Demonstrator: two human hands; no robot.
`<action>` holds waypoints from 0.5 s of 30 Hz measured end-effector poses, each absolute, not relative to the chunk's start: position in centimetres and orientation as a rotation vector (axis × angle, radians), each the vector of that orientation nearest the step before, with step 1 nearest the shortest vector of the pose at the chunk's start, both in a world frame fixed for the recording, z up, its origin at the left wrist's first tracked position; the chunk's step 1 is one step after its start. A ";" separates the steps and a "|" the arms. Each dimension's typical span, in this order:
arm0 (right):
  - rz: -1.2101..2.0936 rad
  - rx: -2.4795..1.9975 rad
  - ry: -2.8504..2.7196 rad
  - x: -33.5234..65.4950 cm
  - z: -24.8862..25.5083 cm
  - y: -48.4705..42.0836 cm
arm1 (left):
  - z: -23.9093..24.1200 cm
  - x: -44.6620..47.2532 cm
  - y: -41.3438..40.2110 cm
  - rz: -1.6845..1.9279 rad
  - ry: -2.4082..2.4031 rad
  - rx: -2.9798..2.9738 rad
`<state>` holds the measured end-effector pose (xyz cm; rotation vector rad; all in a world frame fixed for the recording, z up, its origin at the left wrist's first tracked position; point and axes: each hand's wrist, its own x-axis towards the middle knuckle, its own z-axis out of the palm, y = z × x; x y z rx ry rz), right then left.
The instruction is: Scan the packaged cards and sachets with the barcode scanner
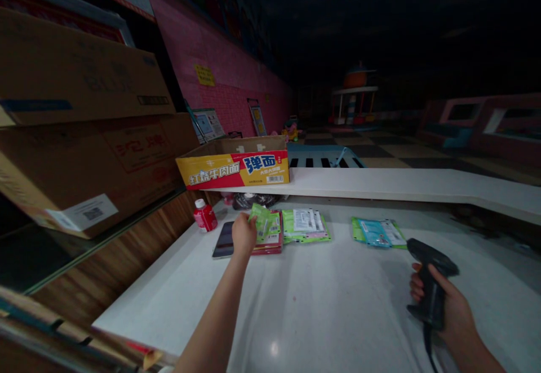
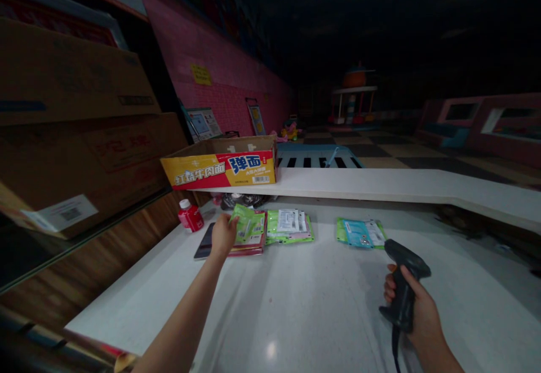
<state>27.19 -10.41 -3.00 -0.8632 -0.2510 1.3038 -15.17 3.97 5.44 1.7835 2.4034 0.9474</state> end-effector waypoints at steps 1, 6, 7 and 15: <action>1.305 -0.861 -0.253 27.2 -3.0 -10.4 | 5.8 -14.4 4.0 1.029 2.342 1.765; 1.296 -0.853 -0.302 26.9 -2.8 -10.5 | 5.9 -9.9 4.7 1.441 1.874 1.507; 1.295 -0.849 -0.327 26.8 -2.9 -10.5 | 5.4 -8.9 4.7 1.490 1.733 1.373; 1.413 -0.851 -0.571 25.8 -2.6 -10.5 | -0.6 -1.3 3.3 1.406 0.959 0.952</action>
